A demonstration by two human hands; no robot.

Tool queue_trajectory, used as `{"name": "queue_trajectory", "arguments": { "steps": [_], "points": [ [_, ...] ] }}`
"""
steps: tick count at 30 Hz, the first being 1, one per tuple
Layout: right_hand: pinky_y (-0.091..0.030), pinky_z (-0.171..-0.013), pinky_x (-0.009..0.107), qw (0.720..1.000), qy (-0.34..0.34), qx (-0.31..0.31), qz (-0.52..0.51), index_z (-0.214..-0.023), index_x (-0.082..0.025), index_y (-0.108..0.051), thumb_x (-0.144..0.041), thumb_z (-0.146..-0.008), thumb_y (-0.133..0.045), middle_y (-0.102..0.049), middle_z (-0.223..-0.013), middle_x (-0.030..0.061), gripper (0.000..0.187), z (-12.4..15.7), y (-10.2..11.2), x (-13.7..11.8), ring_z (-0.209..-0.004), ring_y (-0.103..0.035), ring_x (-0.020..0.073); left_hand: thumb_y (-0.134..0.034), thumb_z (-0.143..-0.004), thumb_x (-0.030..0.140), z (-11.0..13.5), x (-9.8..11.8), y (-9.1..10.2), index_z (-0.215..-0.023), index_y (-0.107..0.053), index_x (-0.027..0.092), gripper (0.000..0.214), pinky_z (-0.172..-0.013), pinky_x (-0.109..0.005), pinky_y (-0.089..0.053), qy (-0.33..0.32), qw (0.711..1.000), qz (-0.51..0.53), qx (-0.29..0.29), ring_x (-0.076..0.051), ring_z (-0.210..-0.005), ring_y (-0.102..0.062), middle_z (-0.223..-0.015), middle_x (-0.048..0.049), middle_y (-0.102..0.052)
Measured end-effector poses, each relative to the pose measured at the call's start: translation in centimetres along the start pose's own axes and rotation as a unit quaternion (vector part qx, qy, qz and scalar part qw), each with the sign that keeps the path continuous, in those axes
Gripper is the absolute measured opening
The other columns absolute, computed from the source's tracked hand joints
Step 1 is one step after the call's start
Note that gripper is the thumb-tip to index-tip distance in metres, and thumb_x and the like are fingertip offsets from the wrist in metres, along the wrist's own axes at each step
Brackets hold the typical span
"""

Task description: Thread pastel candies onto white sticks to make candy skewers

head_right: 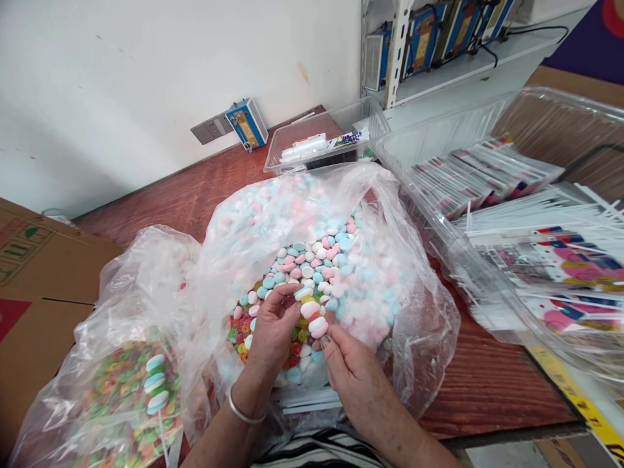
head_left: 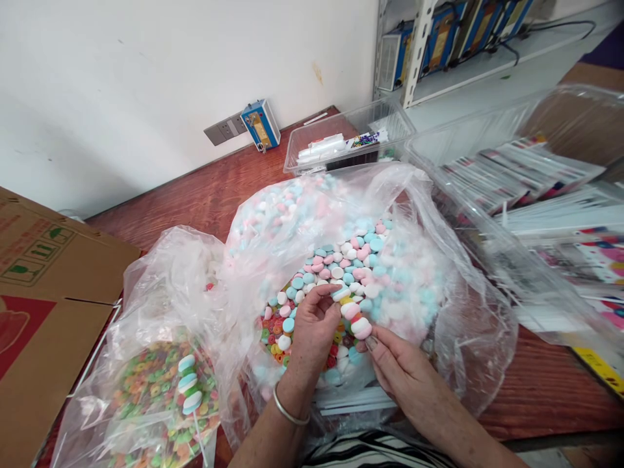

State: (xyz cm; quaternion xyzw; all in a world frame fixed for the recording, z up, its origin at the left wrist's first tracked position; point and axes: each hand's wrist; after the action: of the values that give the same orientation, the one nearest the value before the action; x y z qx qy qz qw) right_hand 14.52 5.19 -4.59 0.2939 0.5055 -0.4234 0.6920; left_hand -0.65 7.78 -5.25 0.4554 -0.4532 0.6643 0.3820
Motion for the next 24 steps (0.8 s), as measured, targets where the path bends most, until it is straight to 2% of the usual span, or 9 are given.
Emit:
{"name": "queue_trajectory", "arguments": {
  "steps": [3, 5, 8, 11, 15, 17, 21, 24],
  "points": [
    [-0.048, -0.063, 0.026, 0.987, 0.094, 0.035, 0.128, -0.104, -0.016, -0.06, -0.035, -0.099, -0.036, -0.063, -0.081, 0.0044, 0.031, -0.3, 0.0, 0.2, -0.071, -0.06, 0.017, -0.071, -0.078, 0.027, 0.2, 0.7, -0.7, -0.094, -0.065, 0.02, 0.019, -0.076, -0.028, -0.051, 0.026, 0.991, 0.128, 0.027, -0.015, -0.081, -0.065, -0.092, -0.0016, -0.066],
    [-0.052, -0.071, 0.03, 0.966, 0.147, 0.058, 0.203, -0.107, -0.015, -0.062, -0.032, -0.1, -0.034, -0.069, -0.096, 0.0102, 0.033, -0.4, -0.1, 0.6, -0.081, -0.066, 0.0205, -0.07, -0.079, 0.03, 0.3, 1.4, -1.3, -0.094, -0.062, 0.021, 0.019, -0.072, -0.027, -0.051, 0.039, 0.975, 0.215, 0.052, -0.013, -0.075, -0.064, -0.089, 0.0, -0.063],
    [-0.052, -0.059, 0.028, 0.933, 0.198, 0.074, 0.292, -0.104, -0.014, -0.064, -0.028, -0.101, -0.03, -0.073, -0.097, 0.0135, 0.036, -0.5, -0.2, 1.5, -0.069, -0.07, 0.0201, -0.067, -0.081, 0.03, 0.5, 2.3, -2.3, -0.1, -0.06, 0.019, 0.023, -0.064, -0.023, -0.05, 0.082, 0.955, 0.281, 0.051, -0.01, -0.068, -0.06, -0.088, -0.0008, -0.06],
    [-0.049, -0.046, 0.026, 0.888, 0.258, 0.107, 0.365, -0.109, -0.011, -0.062, -0.024, -0.101, -0.029, -0.075, -0.089, 0.0136, 0.037, -0.5, -0.4, 2.1, -0.053, -0.069, 0.0183, -0.062, -0.085, 0.033, 1.0, 2.5, -3.1, -0.099, -0.059, 0.017, 0.021, -0.058, -0.022, -0.047, 0.105, 0.951, 0.288, 0.033, -0.011, -0.067, -0.059, -0.088, -0.0025, -0.059],
    [-0.049, -0.042, 0.026, 0.832, 0.323, 0.156, 0.423, -0.12, -0.005, -0.057, -0.021, -0.102, -0.027, -0.076, -0.083, 0.0144, 0.038, -0.7, -0.7, 2.6, -0.049, -0.069, 0.0191, -0.058, -0.087, 0.033, 1.9, 1.8, -4.2, -0.095, -0.056, 0.02, 0.015, -0.06, -0.021, -0.046, 0.064, 0.956, 0.281, 0.053, -0.009, -0.064, -0.057, -0.083, 0.0008, -0.056],
    [-0.049, -0.042, 0.025, 0.817, 0.34, 0.17, 0.434, -0.117, -0.006, -0.057, -0.02, -0.102, -0.027, -0.076, -0.077, 0.0127, 0.036, -0.8, -0.8, 2.7, -0.048, -0.069, 0.0189, -0.06, -0.087, 0.033, 2.2, 1.3, -4.7, -0.092, -0.054, 0.021, 0.015, -0.062, -0.021, -0.047, 0.062, 0.955, 0.282, 0.067, -0.008, -0.061, -0.054, -0.079, 0.0025, -0.055],
    [-0.047, -0.04, 0.024, 0.786, 0.367, 0.193, 0.458, -0.109, -0.007, -0.059, -0.023, -0.104, -0.028, -0.076, -0.082, 0.0154, 0.035, -1.1, -1.0, 2.5, -0.044, -0.066, 0.016, -0.059, -0.086, 0.037, 2.7, 0.7, -5.0, -0.092, -0.051, 0.023, 0.017, -0.065, -0.023, -0.048, 0.064, 0.957, 0.268, 0.094, -0.009, -0.06, -0.051, -0.077, 0.0035, -0.054],
    [-0.043, -0.037, 0.025, 0.775, 0.388, 0.181, 0.464, -0.092, -0.011, -0.06, -0.024, -0.104, -0.027, -0.07, -0.061, 0.0083, 0.038, -1.2, -1.2, 2.3, -0.039, -0.062, 0.0165, -0.055, -0.089, 0.038, 3.3, 0.7, -4.6, -0.098, -0.05, 0.025, 0.017, -0.064, -0.025, -0.048, 0.05, 0.963, 0.25, 0.089, -0.011, -0.06, -0.053, -0.075, 0.003, -0.054]
  ]
}}
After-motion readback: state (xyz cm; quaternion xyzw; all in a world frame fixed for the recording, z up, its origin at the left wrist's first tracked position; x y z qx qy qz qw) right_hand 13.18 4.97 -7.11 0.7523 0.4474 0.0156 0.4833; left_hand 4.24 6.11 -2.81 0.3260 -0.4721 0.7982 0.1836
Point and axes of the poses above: each hand's wrist, its own z-axis away from the middle knuckle, its own y-axis out of the back of the hand, x = y × z
